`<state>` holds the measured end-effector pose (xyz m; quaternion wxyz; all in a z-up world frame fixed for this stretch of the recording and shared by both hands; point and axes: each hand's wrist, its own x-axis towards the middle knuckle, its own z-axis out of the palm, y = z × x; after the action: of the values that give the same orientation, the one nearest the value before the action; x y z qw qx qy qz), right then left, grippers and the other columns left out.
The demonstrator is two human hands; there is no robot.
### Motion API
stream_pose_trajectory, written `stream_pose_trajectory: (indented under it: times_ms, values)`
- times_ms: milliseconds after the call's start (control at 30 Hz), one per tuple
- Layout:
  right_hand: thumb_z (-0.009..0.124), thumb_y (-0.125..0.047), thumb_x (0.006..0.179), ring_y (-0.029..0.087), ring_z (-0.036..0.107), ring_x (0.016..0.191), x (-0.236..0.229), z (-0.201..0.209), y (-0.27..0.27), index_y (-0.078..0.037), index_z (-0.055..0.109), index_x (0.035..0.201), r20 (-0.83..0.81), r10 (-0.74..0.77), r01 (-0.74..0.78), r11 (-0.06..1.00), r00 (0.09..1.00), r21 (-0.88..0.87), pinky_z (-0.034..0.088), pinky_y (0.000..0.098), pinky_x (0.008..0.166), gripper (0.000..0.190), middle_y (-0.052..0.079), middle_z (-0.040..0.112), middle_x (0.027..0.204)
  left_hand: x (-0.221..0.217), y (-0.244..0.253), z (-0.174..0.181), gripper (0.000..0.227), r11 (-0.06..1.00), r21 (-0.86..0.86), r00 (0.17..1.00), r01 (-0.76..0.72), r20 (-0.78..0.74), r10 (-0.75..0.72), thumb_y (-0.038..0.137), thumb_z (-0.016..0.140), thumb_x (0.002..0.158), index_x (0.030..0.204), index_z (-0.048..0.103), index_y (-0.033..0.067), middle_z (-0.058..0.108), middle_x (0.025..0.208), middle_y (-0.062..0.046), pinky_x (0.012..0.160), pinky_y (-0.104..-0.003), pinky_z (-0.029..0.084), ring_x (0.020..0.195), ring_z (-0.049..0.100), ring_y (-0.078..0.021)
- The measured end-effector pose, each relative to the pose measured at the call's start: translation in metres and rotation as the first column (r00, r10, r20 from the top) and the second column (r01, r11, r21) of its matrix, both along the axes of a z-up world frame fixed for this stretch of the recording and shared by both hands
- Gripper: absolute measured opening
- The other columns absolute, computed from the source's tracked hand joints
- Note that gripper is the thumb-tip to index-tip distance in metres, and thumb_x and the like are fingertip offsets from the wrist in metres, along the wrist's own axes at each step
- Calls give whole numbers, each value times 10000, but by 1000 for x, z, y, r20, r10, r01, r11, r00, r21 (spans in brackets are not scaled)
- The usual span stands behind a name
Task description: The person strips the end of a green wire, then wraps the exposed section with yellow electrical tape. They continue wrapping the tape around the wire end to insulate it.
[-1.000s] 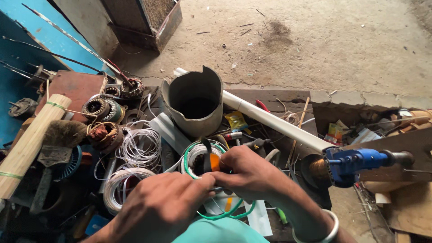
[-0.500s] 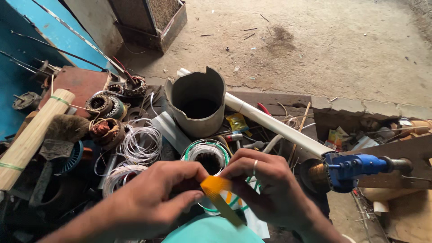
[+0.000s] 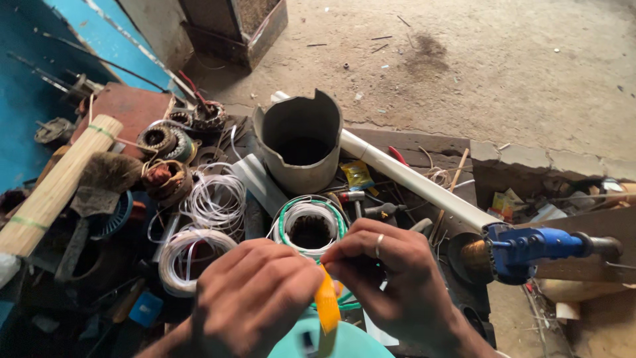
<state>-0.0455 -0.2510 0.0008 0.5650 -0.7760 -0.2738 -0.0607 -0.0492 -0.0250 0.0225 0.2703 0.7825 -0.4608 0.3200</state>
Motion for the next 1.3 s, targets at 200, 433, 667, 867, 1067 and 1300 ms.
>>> stream_pose_trajectory:
  times_ms: [200,433,667,867,1067,1300]
  values:
    - [750,33,785,111,693,616,-12,7,5,-33,694,918,126,-29,46,990,992,-135,504,250,497,158,54,682,802,22,-16,7,123,944,-109,506,-313,-860,68,151,622,974,943,650,35,632,618,-30,427,-286,507,502,669,-118]
    - [805,-60,868,200,681,633,-13,-1,13,-8,704,1025,527,87,82,953,845,-290,529,323,533,194,57,669,815,74,-6,-50,344,991,-74,-440,110,-898,-18,257,659,999,880,668,-66,601,638,-33,399,-269,479,444,566,-113]
    - [783,-138,907,142,710,686,-6,-8,-4,-43,761,968,-80,53,-67,981,995,-180,553,283,597,115,33,726,783,72,-10,4,284,997,-80,-266,0,-961,-77,321,573,1002,1144,621,80,680,673,-113,438,-317,515,495,628,-176]
    - [690,-155,942,72,557,607,25,2,-45,52,767,1090,-750,299,-53,941,590,334,416,231,490,266,12,678,739,43,-1,13,416,969,-53,797,242,-559,-229,-5,746,809,1189,582,41,675,1052,-90,716,-304,628,859,761,-205]
    - [739,-118,943,54,489,557,30,3,-53,108,757,1103,-750,333,-9,916,572,400,346,200,440,278,17,606,700,27,-19,-1,266,993,-27,972,116,-205,-119,103,805,906,1123,655,75,646,1073,-99,638,-337,558,759,698,-212]
    - [713,-99,939,103,631,711,30,-14,-52,120,746,1071,-810,305,93,912,500,400,479,240,596,257,78,719,838,22,-21,2,254,986,-91,990,139,17,-138,119,728,789,1004,644,12,701,946,-135,729,-405,630,833,749,-284]
